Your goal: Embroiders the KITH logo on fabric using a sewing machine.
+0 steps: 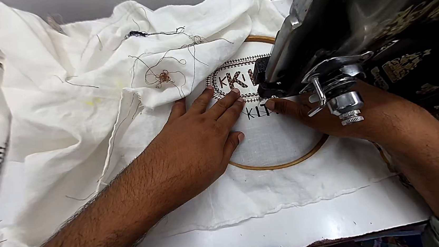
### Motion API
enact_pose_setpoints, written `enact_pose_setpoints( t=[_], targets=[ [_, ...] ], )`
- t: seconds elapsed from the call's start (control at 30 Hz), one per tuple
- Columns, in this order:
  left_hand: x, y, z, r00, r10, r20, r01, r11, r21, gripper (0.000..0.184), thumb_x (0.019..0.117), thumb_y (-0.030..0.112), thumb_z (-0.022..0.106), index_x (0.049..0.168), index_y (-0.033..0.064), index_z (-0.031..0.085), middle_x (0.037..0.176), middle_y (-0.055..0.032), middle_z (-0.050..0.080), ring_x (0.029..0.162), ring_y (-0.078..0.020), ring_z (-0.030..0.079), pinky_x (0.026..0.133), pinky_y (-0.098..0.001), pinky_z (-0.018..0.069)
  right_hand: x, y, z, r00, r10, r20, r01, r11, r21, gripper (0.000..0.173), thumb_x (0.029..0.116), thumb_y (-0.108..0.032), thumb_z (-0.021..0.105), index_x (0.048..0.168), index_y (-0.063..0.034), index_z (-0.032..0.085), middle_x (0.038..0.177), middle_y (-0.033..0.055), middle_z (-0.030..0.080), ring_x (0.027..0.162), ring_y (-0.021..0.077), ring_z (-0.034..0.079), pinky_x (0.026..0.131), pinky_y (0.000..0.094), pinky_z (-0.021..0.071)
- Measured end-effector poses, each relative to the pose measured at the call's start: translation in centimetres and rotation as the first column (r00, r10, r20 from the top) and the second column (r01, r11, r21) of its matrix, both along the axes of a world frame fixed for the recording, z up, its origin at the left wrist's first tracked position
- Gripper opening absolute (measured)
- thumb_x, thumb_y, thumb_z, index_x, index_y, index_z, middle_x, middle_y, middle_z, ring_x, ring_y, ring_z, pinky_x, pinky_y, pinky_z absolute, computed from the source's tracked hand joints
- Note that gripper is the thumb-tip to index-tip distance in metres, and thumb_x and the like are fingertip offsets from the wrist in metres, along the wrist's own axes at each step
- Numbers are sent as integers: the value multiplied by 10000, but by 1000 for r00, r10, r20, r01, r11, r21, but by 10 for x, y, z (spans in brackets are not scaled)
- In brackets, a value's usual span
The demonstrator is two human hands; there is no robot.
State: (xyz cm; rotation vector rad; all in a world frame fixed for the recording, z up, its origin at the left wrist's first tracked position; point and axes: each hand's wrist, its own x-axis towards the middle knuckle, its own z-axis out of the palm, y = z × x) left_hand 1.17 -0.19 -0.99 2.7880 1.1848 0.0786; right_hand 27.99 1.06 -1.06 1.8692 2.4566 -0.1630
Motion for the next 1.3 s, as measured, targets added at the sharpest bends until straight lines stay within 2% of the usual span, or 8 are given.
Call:
enact_pose_setpoints(
  t=[0.2, 0.33, 0.47, 0.6, 0.87, 1.03, 1.17, 1.3],
  targets=[
    [0, 2, -1, 1000, 2, 3, -2, 1000, 1, 586, 1081, 453, 276, 1575, 186, 444, 1649, -2, 389, 1528, -334, 331, 1151, -669, 306, 0, 1, 0, 1000, 5, 18, -5, 1000, 2, 713, 1022, -632, 378, 1348, -63, 657, 1488, 285, 505, 1469, 474, 371, 1192, 649, 271],
    [0, 2, -1, 1000, 3, 8, -3, 1000, 5, 584, 1082, 447, 276, 1576, 182, 442, 1647, -7, 392, 1527, -337, 332, 1148, -668, 309, 2, 3, -4, 1000, 17, 19, -17, 1000, 14, 740, 1015, -665, 348, 1345, -84, 666, 1496, 299, 494, 1476, 477, 363, 1204, 651, 248],
    [0, 3, -1, 1000, 15, 7, -15, 1000, -6, 583, 1083, 450, 270, 1570, 186, 452, 1651, -4, 384, 1532, -325, 325, 1155, -659, 304, 2, 3, -2, 1000, 24, -10, -24, 999, 24, 672, 1023, -611, 392, 1359, -92, 655, 1478, 296, 511, 1466, 480, 374, 1198, 656, 249],
    [1, 4, -1, 1000, 17, 12, -17, 1000, -5, 585, 1084, 452, 267, 1574, 187, 446, 1652, 1, 384, 1537, -324, 314, 1164, -659, 288, 3, 4, -5, 999, 47, -28, -45, 997, 56, 643, 1025, -586, 392, 1311, -90, 685, 1434, 287, 553, 1439, 484, 411, 1176, 670, 270],
    [0, 7, -3, 999, 18, 28, -18, 1000, 5, 580, 1086, 449, 270, 1567, 184, 456, 1648, 2, 389, 1532, -326, 323, 1153, -651, 304, 5, 5, -7, 999, 50, -16, -49, 997, 52, 632, 1029, -566, 400, 1306, -74, 684, 1429, 303, 549, 1435, 484, 420, 1191, 671, 248],
    [1, 7, -4, 999, 28, 30, -28, 1000, -6, 579, 1085, 449, 267, 1566, 188, 457, 1651, 6, 384, 1541, -319, 305, 1154, -651, 295, 6, 6, -8, 996, 88, -33, -86, 993, 82, 547, 1026, -508, 458, 1284, -86, 693, 1366, 297, 591, 1390, 505, 456, 1154, 710, 267],
    [1, 9, -4, 999, 30, 25, -30, 1000, -3, 579, 1086, 453, 263, 1570, 193, 449, 1656, 4, 375, 1544, -320, 298, 1157, -653, 289, 9, 8, -11, 992, 120, -37, -115, 985, 127, 527, 1024, -484, 458, 1230, -72, 715, 1294, 300, 629, 1340, 513, 502, 1131, 717, 293],
    [1, 9, -5, 999, 31, 32, -31, 1000, 1, 577, 1087, 452, 262, 1571, 196, 449, 1656, 10, 376, 1549, -317, 289, 1160, -655, 281, 10, 8, -12, 990, 134, -53, -125, 982, 144, 517, 1028, -463, 457, 1235, -62, 710, 1277, 306, 635, 1328, 521, 511, 1120, 727, 297]
  ],
)
